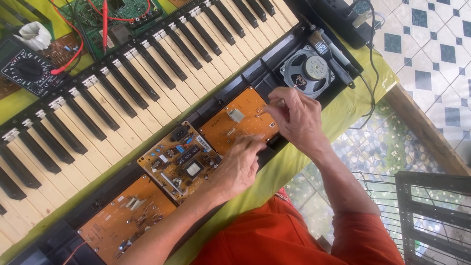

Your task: Disassembling an electronic keyboard by removing screws from the internal circuit boards using a screwdriver for inspection or repair.

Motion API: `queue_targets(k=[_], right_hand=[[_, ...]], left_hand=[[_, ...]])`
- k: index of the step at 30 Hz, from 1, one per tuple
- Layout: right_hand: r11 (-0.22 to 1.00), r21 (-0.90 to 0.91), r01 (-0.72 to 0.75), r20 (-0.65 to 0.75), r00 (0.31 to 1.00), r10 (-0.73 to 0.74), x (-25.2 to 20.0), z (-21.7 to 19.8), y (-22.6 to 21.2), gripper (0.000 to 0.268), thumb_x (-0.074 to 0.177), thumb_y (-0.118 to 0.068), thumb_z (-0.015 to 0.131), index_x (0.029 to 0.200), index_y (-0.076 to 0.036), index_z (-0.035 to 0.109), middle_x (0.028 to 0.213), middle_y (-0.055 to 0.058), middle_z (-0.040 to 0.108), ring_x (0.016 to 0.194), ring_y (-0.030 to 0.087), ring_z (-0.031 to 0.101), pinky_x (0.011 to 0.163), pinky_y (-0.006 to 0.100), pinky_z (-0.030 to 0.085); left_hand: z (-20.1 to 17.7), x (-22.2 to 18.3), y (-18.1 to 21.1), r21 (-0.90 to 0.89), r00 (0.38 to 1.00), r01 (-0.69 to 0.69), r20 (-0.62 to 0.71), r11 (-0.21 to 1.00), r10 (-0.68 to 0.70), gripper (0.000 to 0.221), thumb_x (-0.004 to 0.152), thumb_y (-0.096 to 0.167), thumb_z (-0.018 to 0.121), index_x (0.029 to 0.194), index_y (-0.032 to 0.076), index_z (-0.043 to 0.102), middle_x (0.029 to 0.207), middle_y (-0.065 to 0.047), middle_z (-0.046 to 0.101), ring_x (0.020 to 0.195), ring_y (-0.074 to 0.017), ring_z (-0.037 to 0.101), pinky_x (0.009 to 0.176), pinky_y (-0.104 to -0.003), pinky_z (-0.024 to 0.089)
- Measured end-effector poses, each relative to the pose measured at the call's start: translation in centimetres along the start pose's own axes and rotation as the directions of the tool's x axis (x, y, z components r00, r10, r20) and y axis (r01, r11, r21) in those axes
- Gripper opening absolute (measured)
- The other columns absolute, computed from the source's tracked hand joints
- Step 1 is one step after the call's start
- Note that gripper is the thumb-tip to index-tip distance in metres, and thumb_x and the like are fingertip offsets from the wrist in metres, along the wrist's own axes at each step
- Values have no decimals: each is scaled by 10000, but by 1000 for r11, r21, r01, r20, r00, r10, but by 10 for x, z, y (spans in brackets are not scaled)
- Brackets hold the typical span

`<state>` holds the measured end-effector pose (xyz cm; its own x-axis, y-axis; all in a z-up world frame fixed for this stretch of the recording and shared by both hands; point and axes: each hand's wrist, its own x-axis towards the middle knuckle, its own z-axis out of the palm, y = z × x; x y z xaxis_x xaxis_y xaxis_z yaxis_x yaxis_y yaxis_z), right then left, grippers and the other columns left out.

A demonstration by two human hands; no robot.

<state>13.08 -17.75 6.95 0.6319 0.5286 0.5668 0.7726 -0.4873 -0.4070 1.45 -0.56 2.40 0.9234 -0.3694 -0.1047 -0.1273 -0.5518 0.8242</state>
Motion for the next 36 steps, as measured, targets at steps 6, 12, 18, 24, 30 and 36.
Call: queue_targets(k=[6, 12, 18, 24, 30, 36], right_hand=[[982, 163, 95, 102, 988, -113, 25, -16, -29, 275, 1089, -218, 480, 1216, -22, 624, 1122, 168, 642, 1014, 340, 642, 880, 403, 475], [998, -44, 52, 21, 998, -51, 3, 4, -14, 162, 1099, -44, 633, 1163, -78, 488, 934, 94, 674, 695, 165, 605, 612, 304, 533], [999, 27, 36, 172, 984, -40, 9, -9, -33, 207, 1094, -10, 492, 1296, -45, 466, 1123, 154, 618, 959, 265, 485, 845, 414, 424], [991, 135, -22, 117, 993, 6, 1, -17, -18, 82, 1112, -95, 565, 1157, -27, 552, 985, 139, 695, 853, 225, 744, 708, 303, 625], [989, -127, -77, -85, 994, 67, -16, 2, -4, 354, 1014, -100, 848, 1050, -50, 499, 833, 93, 632, 553, 182, 546, 534, 297, 436], [988, -151, 12, -118, 993, -30, -34, 17, -8, 242, 1061, 39, 730, 1083, -28, 499, 838, 91, 606, 578, 167, 513, 513, 303, 417]], left_hand=[[-24, -33, 25, 53, 1000, -19, 3, 998, 19, 319, 962, -19, 559, 1272, -8, 632, 1337, -268, 583, 1300, -405, 565, 1063, -474, 520], [-19, -78, 27, 211, 985, -134, -74, 968, 153, 260, 901, 7, 643, 1160, -3, 653, 1298, -191, 632, 1188, -318, 587, 1085, -472, 460], [-13, -119, 27, 320, 964, -135, -176, 938, 199, 263, 896, 36, 681, 1153, -14, 651, 1229, -182, 649, 1149, -328, 592, 1063, -510, 485], [-3, -149, 23, 391, 947, -112, -238, 913, 218, 331, 855, -21, 661, 1186, -20, 641, 1239, -198, 653, 1181, -373, 580, 1131, -566, 427], [0, -159, 36, 395, 874, -128, -389, 910, 292, 225, 906, -60, 609, 1124, -26, 648, 1213, -183, 631, 1164, -337, 587, 1143, -529, 444], [14, -168, 41, 346, 832, -151, -462, 926, 308, 231, 865, -96, 681, 1090, -56, 644, 1170, -208, 617, 1095, -352, 583, 1087, -572, 480]])
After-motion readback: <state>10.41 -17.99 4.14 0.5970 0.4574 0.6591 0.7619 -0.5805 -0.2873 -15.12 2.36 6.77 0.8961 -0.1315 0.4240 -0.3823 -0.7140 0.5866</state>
